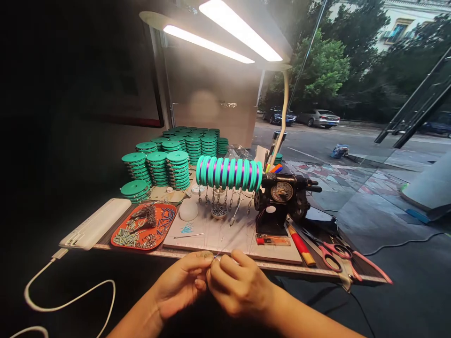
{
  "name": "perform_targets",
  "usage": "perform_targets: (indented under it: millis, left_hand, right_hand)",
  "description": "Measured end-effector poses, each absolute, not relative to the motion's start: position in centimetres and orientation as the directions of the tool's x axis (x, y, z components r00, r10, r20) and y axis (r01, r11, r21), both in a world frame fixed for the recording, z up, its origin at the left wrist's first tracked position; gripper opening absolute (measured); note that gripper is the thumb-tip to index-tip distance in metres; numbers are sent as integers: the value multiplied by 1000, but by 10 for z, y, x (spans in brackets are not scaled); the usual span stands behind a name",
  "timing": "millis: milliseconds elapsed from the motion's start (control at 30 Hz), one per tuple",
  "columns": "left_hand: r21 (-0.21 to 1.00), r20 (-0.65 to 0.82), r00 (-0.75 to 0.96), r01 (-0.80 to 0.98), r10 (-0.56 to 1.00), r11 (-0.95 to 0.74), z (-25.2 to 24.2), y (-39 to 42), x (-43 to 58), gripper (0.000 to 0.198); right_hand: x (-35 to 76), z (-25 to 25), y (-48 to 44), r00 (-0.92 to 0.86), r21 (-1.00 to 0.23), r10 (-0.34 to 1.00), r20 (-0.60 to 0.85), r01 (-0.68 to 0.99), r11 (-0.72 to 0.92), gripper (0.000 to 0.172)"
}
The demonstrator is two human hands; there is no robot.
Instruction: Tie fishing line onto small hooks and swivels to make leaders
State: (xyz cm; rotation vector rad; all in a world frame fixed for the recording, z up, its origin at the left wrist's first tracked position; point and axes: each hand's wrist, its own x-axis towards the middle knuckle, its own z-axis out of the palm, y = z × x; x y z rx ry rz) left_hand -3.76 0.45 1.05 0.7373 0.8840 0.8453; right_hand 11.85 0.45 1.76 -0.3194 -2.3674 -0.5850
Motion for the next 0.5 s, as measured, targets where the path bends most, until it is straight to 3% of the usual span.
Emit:
perform_targets:
  millis: [100,167,233,267,333,367,433,500]
  left_hand:
    - [878,-294,337,-275,895,392,10,1,-36,18]
    - [930,-217,263,-237,940,281,10,-1,-36,13]
    - [999,22,165,-49,986,-14,5,-3,-37,10]
    - [967,210,138,114,968,-226,2,-4,-38,11]
    - [658,588,174,465,790,-592,-7,-6,-40,18]
    - [476,703,207,575,681,-666,-12,-6,-41,21]
    - [282,801,219,684,557,-673,-18,-6,-42,24]
    - [229,825,211,722,523,-653,-20,-6,-42,24]
  right_hand:
    - [112,7,-1,-734,230,143,664,382,895,35]
    - [110,7,-4,-731,64,220,646,339,939,39]
    - [110,15,-3,-722,-192,321,613,257,947,38]
    - [110,22,1,-710,-347,401,579,231,909,34]
    - [107,40,14,-657,-679,627,418,233,697,21]
    - [104,49,22,-617,-805,729,297,248,538,17]
    - [96,62,39,-563,-921,819,111,252,298,12]
    - [86,67,54,-567,-942,822,49,247,227,11]
